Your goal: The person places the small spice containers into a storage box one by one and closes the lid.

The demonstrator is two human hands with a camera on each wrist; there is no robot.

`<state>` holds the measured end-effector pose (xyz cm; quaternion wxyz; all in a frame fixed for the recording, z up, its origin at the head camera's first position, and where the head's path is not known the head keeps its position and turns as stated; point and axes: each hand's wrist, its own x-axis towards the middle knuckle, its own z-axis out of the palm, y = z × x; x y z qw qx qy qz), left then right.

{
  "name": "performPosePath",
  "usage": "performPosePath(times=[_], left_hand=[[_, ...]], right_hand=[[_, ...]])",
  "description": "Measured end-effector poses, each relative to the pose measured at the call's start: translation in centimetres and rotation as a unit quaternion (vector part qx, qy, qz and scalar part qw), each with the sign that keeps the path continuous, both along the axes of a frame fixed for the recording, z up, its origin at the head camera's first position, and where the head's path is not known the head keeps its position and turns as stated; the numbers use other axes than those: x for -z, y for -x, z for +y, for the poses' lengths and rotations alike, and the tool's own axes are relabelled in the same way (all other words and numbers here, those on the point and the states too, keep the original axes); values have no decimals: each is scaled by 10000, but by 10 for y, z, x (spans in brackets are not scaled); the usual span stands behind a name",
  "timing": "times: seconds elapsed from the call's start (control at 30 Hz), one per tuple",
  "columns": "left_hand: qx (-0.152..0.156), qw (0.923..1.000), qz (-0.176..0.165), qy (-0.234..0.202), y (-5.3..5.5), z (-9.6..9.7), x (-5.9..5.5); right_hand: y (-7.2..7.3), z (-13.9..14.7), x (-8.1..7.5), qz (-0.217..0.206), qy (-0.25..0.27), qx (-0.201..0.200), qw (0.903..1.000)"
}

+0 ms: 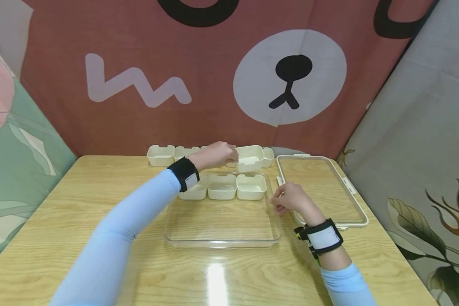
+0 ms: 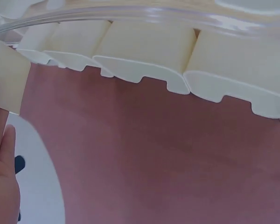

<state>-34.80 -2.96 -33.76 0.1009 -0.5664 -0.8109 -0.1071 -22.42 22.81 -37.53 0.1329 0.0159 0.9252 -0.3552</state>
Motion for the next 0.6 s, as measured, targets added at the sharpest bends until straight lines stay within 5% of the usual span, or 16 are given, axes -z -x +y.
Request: performPosePath(times=[0.23, 0.6], left_hand=[[317, 9989, 258, -235, -23, -23, -5], [541, 9936, 991, -22, -52, -58, -7]], right_hand=[[0, 2, 0, -10, 30, -16, 10000], [1, 3, 0, -73, 18, -65, 10000]])
